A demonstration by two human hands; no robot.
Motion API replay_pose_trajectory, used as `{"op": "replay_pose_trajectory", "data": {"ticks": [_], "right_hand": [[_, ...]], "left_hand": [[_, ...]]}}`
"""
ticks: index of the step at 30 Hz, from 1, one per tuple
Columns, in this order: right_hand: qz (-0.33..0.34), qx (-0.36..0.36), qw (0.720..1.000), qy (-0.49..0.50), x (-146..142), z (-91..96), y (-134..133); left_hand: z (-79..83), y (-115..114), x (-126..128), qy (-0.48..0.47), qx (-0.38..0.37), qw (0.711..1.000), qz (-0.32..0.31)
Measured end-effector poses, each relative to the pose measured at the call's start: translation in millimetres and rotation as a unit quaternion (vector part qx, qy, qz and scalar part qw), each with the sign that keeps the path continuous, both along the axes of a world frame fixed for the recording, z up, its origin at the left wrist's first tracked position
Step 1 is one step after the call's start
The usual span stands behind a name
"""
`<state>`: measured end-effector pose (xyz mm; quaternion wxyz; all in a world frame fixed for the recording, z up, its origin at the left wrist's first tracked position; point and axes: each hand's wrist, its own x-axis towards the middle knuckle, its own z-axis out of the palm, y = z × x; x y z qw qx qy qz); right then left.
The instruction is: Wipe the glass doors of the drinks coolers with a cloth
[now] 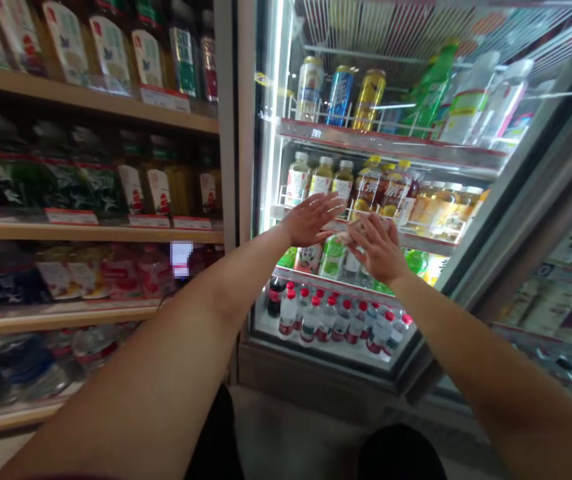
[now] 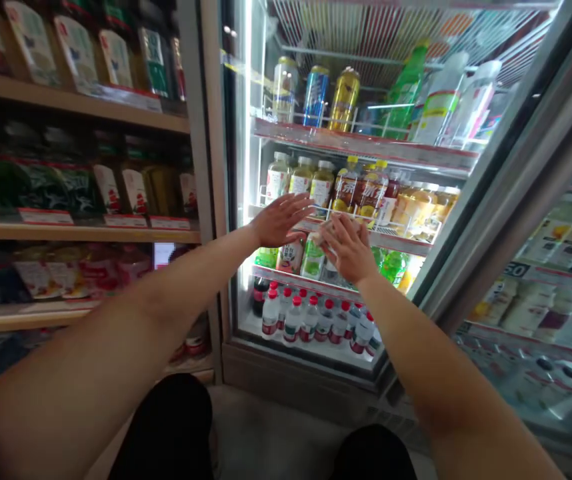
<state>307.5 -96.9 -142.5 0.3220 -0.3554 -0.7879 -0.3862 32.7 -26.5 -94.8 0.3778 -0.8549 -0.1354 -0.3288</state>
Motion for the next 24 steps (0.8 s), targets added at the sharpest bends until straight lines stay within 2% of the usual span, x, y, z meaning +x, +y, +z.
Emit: {"op": "replay_pose_trajectory", "data": {"ticks": [3,6,9,12,14,16,17,19,22,24], "right_hand": [[-0.015,0.022,1.000,0.009,-2.9,-7.9,-1.4],[-0.007,0.023,1.000,0.002,-3.0,-14.8,-1.4],[0.018,-0.004,0.999,-0.035,5.1,-4.4,2.1],[0.045,-0.001,0.998,-0.052,11.7,34.7,10.1],[0.035,0.039,0.999,-0.004,7.4,64.9,17.6],[-0.006,0.069,0.995,0.067,-5.2,81.7,25.0],[-0.024,0.078,0.992,0.093,-13.4,82.5,27.5],[-0.038,0.075,0.992,0.096,-29.0,71.4,29.3],[-0.010,0.011,1.000,-0.019,-37.9,54.3,26.2],[0.011,-0.039,0.994,-0.105,-32.3,63.3,24.8]], "left_hand": [[27.6,13.7,-30.3,-0.096,0.000,0.995,0.039],[41.3,25.3,-33.6,-0.162,-0.027,0.984,0.071],[36.2,29.7,-23.7,-0.204,-0.045,0.975,0.079],[25.3,29.0,-17.7,-0.225,-0.048,0.970,0.075],[19.9,28.2,-18.2,-0.234,-0.049,0.969,0.069],[16.2,28.2,-20.2,-0.273,-0.055,0.957,0.078],[14.6,28.5,-21.1,-0.298,-0.060,0.949,0.087],[11.6,29.7,-22.4,-0.335,-0.068,0.934,0.104],[8.2,32.1,-23.3,-0.344,-0.056,0.931,0.109],[7.2,33.4,-23.7,-0.346,-0.039,0.932,0.103]]}}
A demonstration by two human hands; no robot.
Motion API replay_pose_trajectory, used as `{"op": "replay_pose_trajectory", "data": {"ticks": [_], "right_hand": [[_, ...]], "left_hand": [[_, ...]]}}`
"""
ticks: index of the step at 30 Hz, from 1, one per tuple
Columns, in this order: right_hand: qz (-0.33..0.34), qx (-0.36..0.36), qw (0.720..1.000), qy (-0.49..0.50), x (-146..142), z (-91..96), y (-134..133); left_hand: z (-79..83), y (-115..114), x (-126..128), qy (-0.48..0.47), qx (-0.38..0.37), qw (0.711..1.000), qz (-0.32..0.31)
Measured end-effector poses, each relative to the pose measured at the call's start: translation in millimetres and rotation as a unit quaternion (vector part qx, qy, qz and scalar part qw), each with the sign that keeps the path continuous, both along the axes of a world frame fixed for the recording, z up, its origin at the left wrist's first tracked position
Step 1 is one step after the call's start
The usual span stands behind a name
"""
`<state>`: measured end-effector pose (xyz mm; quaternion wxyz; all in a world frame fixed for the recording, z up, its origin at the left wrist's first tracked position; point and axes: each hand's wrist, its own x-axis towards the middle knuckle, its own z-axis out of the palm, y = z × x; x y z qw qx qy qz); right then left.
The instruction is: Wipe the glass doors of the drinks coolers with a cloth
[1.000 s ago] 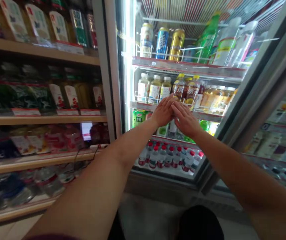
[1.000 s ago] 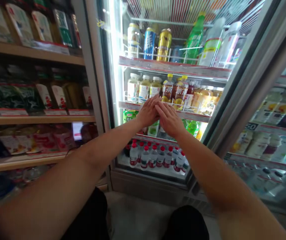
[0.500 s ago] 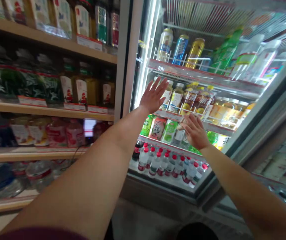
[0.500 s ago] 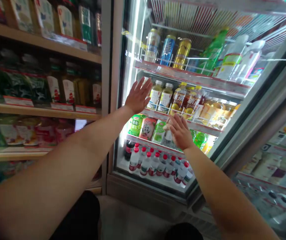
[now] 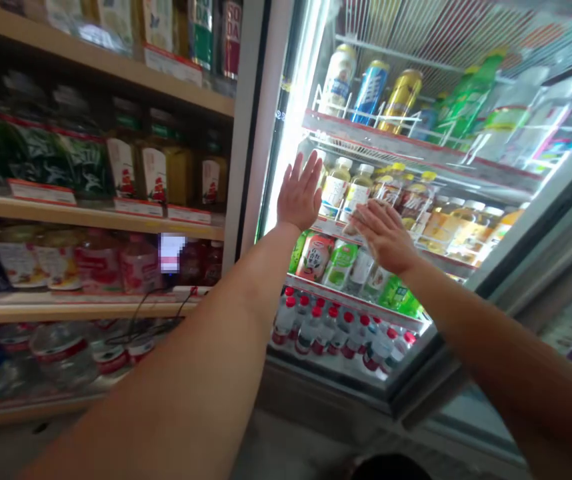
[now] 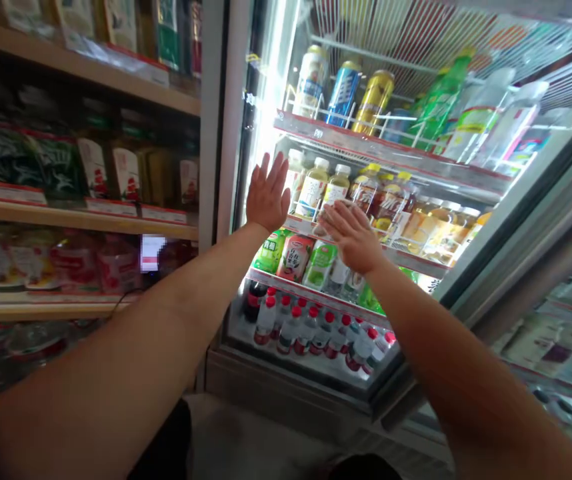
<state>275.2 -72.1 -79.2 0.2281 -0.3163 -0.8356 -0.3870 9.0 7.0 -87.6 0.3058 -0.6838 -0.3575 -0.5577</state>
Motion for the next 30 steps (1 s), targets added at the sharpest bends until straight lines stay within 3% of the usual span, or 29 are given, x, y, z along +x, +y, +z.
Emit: {"op": "replay_pose_trajectory", "data": {"ticks": [2,5,8,11,14,16,18,21,23,25,27,30], "right_hand": [[0.003,-0.005,1.000,-0.015,8.2,23.9,0.3],[-0.040,0.075,0.990,0.109,10.6,52.2,1.2],[-0.075,0.111,0.976,0.171,-0.9,41.6,-2.0],[-0.039,0.050,0.995,0.075,-10.3,23.3,-4.2],[-0.006,0.021,0.999,0.032,-10.4,40.0,3.2],[-0.002,0.043,0.996,0.078,-10.3,60.8,11.3],[-0.011,0.077,0.986,0.150,-13.8,68.8,16.3],[-0.016,0.079,0.986,0.146,-24.0,44.0,13.5],[0.000,0.039,0.998,0.053,-29.4,22.7,10.1],[0.012,0.006,1.000,-0.028,-29.7,20.1,11.1],[0.007,0.009,0.999,-0.033,-24.5,40.6,17.4],[-0.019,0.069,0.992,0.106,-14.0,79.9,28.3]], "left_hand": [[-0.3,0.9,-0.3,-0.002,0.011,1.000,0.001],[0.0,1.1,-0.2,-0.003,0.006,1.000,0.009],[0.5,0.4,0.7,-0.009,0.003,1.000,0.000],[1.4,-1.5,1.6,-0.021,-0.001,1.000,-0.017],[2.0,-3.8,1.2,-0.024,-0.015,0.999,-0.020],[1.9,-3.8,0.2,-0.023,-0.022,0.999,-0.010],[1.5,-2.0,-0.9,-0.019,-0.020,1.000,0.002],[0.8,2.3,-2.0,-0.013,-0.007,1.000,0.007],[0.7,3.8,-2.5,-0.015,0.001,1.000,-0.001],[0.7,3.7,-3.0,-0.021,0.005,1.000,-0.015],[1.1,3.8,-3.8,-0.028,0.000,0.999,-0.032],[2.1,8.5,-5.2,-0.030,-0.020,0.998,-0.046]]}}
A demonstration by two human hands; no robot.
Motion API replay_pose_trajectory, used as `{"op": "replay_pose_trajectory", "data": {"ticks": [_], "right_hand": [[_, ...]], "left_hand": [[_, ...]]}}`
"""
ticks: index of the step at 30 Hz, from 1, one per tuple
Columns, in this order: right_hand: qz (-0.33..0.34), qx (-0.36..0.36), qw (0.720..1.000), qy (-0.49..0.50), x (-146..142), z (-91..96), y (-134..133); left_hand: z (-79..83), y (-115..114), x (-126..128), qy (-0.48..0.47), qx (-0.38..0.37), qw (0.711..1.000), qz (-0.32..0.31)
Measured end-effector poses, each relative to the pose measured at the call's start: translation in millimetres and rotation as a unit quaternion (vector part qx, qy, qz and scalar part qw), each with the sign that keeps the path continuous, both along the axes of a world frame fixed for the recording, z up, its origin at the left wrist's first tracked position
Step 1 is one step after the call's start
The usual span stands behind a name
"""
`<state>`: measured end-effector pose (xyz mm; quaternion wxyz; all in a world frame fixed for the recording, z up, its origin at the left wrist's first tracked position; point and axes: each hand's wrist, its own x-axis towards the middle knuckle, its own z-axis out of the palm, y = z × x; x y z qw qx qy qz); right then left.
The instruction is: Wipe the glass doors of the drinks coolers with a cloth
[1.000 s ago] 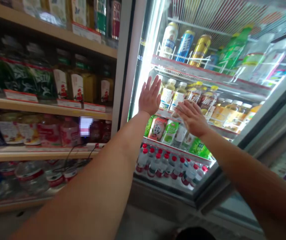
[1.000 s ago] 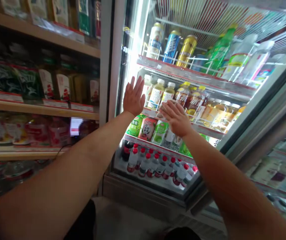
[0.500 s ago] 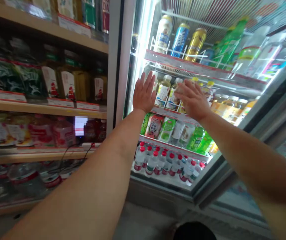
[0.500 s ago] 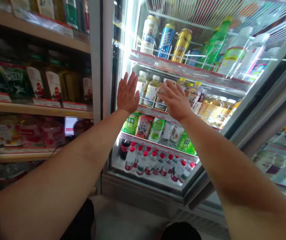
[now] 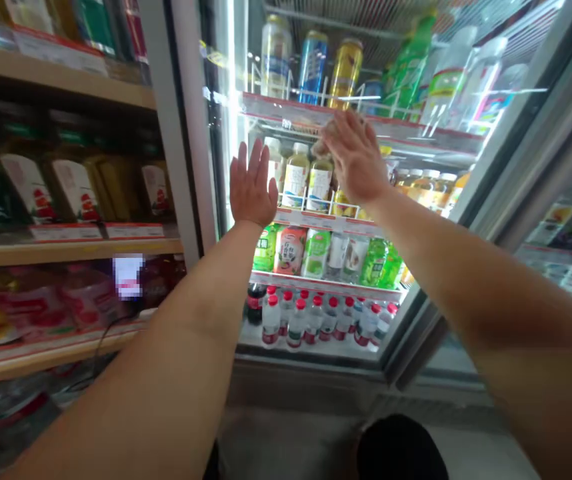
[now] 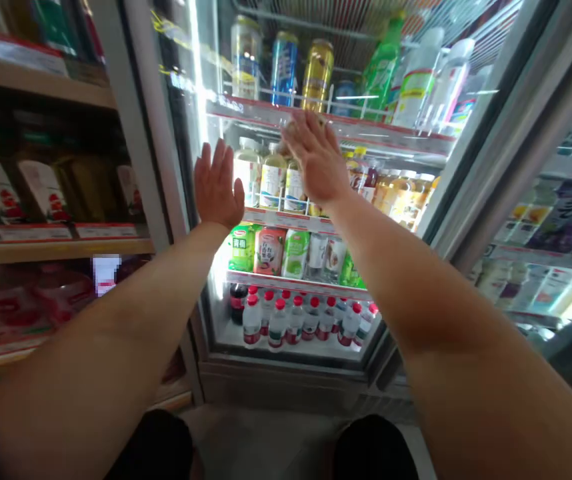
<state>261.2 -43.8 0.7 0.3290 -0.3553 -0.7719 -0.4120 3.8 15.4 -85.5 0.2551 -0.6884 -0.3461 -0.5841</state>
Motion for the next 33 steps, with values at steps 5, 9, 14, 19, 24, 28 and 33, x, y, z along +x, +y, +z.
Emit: {"op": "replay_pose_trajectory", "data": {"ticks": [5,9,14,19,24,28,33], "right_hand": [[-0.017,-0.001,1.000,-0.007,-2.9,-23.6,-13.6],[-0.009,-0.064,0.986,-0.152,-1.4,-32.8,-22.0],[-0.037,0.040,0.998,0.034,20.5,5.6,-8.6],[-0.004,-0.020,0.998,-0.054,30.7,-43.4,-20.5],[0.046,-0.071,0.989,-0.126,46.8,-25.1,-20.9],[0.005,0.010,0.998,0.066,59.5,-12.3,-17.7],[0.012,-0.055,0.997,-0.045,69.4,-46.2,-35.9]], "left_hand": [[0.9,10.0,-1.1,-0.016,-0.034,0.999,-0.024],[0.2,4.4,-3.0,-0.007,-0.010,0.999,-0.036],[-1.3,5.0,-4.0,-0.012,0.017,0.999,-0.047],[-0.7,7.4,-2.8,-0.015,0.000,0.999,-0.041],[2.8,-9.5,-1.4,0.013,-0.040,0.999,0.011],[4.8,-20.2,1.6,0.004,-0.052,0.998,0.021],[5.2,-20.6,3.2,-0.018,-0.057,0.998,0.002]]}}
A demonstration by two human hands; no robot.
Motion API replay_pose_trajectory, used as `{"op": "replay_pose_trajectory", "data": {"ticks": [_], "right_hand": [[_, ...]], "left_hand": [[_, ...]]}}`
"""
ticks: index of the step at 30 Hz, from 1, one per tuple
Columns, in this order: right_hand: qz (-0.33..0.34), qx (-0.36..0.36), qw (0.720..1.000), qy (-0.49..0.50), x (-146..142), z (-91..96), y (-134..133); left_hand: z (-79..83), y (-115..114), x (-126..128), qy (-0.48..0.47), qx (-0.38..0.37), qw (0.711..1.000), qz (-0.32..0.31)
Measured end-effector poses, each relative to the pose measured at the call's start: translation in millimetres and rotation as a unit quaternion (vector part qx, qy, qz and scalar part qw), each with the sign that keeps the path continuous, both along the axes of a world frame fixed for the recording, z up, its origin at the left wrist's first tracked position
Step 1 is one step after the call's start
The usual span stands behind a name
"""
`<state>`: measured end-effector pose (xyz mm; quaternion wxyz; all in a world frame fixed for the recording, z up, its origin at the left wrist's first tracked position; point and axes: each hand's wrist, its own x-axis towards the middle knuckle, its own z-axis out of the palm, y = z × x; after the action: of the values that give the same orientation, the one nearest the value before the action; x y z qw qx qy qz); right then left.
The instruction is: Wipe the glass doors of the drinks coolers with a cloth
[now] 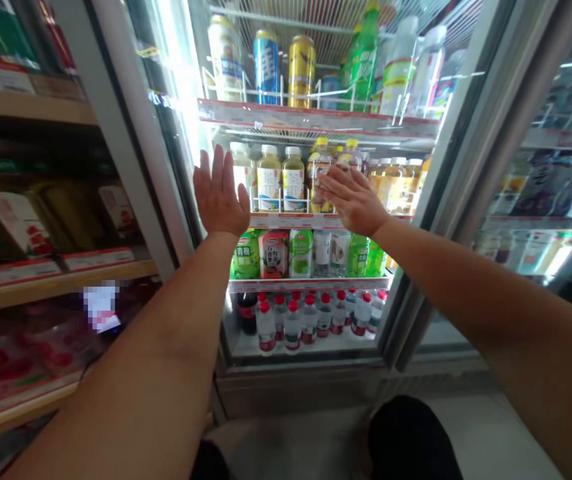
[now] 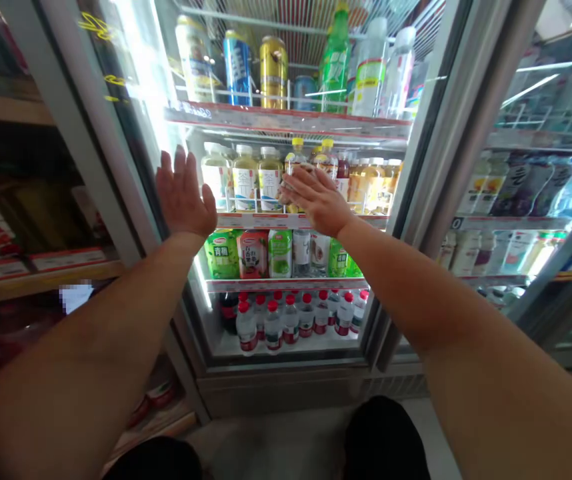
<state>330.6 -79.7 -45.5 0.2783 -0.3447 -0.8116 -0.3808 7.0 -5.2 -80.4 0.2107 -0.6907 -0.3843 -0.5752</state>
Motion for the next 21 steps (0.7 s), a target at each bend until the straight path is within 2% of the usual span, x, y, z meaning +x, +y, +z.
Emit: {"op": "replay_pose_trajectory", "data": {"ticks": [1,3,6,7,9,11,13,14,16,19,21], "right_hand": [[0.001,-0.021,0.999,-0.034,3.0,3.7,-2.9],[-0.008,-0.040,0.998,-0.057,10.4,23.3,-4.9],[-0.047,0.011,0.998,0.040,21.5,50.1,-1.4],[-0.057,0.036,0.994,0.082,24.2,50.2,-0.5],[-0.065,0.059,0.989,0.117,28.0,35.2,-1.5],[-0.055,0.030,0.996,0.068,31.3,11.9,-6.3],[-0.040,-0.009,0.999,-0.005,36.2,-1.7,-12.4],[-0.036,-0.018,0.999,-0.026,39.5,-1.5,-14.7],[-0.041,0.002,0.999,-0.017,46.7,10.2,-16.6],[-0.085,0.079,0.988,0.102,54.4,27.0,-12.2],[-0.106,0.108,0.976,0.155,54.6,20.7,-9.0]], "left_hand": [[-0.1,0.6,-0.3,-0.001,0.002,1.000,-0.001],[-0.4,1.3,-0.7,0.005,0.005,1.000,0.003],[-0.6,-0.2,-0.6,0.019,0.006,1.000,0.012],[-0.5,-1.3,-0.3,0.020,0.005,1.000,0.013],[0.0,-3.7,0.3,0.022,0.002,1.000,0.018],[0.6,-5.4,0.9,0.024,0.000,0.999,0.022],[1.2,-6.1,1.3,0.020,-0.004,1.000,0.015],[1.3,-6.1,1.6,0.015,-0.005,1.000,0.010],[1.4,-6.0,2.2,0.001,-0.010,1.000,-0.004],[1.5,-5.9,2.7,-0.016,-0.022,0.999,-0.029],[1.6,-5.7,2.3,-0.015,-0.023,0.999,-0.035]]}}
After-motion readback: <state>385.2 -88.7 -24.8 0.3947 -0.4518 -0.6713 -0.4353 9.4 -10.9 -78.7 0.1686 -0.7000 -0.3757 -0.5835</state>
